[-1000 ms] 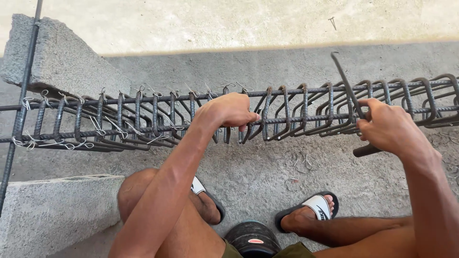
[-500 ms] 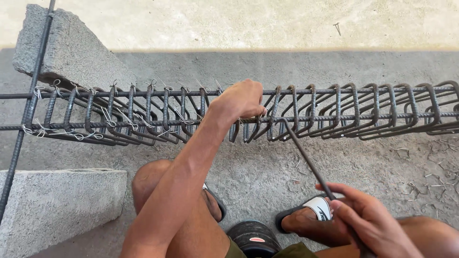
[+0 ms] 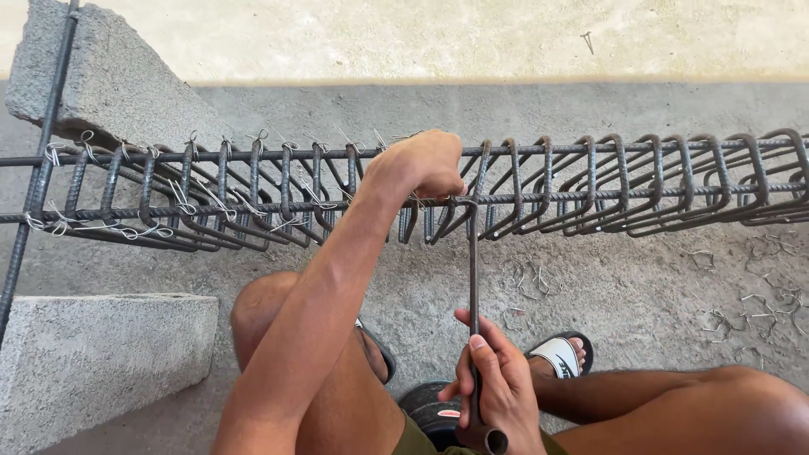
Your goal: The person ties a rebar cage using a metal hook tool and wire. They wrap the wire around the intersection of the rebar rods and twist it with the hook to secure the connection.
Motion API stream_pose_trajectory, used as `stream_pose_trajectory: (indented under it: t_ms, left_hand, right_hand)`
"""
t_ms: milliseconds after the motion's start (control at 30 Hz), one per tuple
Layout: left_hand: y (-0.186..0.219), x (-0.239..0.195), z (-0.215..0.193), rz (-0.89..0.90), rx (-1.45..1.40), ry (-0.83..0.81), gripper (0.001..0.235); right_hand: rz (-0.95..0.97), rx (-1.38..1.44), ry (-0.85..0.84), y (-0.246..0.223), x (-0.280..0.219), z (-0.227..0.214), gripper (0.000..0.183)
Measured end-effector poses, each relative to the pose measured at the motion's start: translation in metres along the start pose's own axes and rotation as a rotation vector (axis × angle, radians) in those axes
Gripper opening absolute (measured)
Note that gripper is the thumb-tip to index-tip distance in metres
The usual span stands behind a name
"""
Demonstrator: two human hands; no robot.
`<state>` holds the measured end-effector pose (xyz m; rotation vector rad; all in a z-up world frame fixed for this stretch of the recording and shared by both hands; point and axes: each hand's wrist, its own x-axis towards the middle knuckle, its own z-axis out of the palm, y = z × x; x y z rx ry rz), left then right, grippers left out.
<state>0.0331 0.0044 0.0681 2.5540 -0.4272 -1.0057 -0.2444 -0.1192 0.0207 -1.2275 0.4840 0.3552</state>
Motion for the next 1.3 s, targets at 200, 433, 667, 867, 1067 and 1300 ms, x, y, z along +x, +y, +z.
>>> stream_pose_trajectory:
  t_ms: [200,433,667,867,1067,1300]
  left_hand:
    - [0.004,-0.003,0.001,-0.001,0.018,-0.023,0.02]
    - [0.002,0.005,0.005,0.044,0.09,0.024,0.028]
    - [0.001,0.009,0.009,0.078,0.17,0.105,0.029]
    - [-0.002,0.01,0.012,0.113,0.147,0.136,0.026]
    - [-0.004,0.007,0.014,0.127,0.147,0.119,0.022]
    - [-0.003,0.008,0.016,0.102,0.159,0.08,0.035]
  right_hand:
    - [-0.008,0.165,0.007,-0.006,-0.006,0.038,0.047]
    - [-0.104,0.469,0.009,-0.015,-0.01,0.076,0.047]
    - [-0.04,0.674,0.109,-0.039,-0.011,0.115,0.041]
    - [-0.119,1.039,-0.09,-0.046,-0.001,0.129,0.016]
    - [-0.132,0.968,0.013,-0.035,-0.018,0.128,0.022]
    - [-0.121,0.729,0.082,-0.012,-0.021,0.11,0.03]
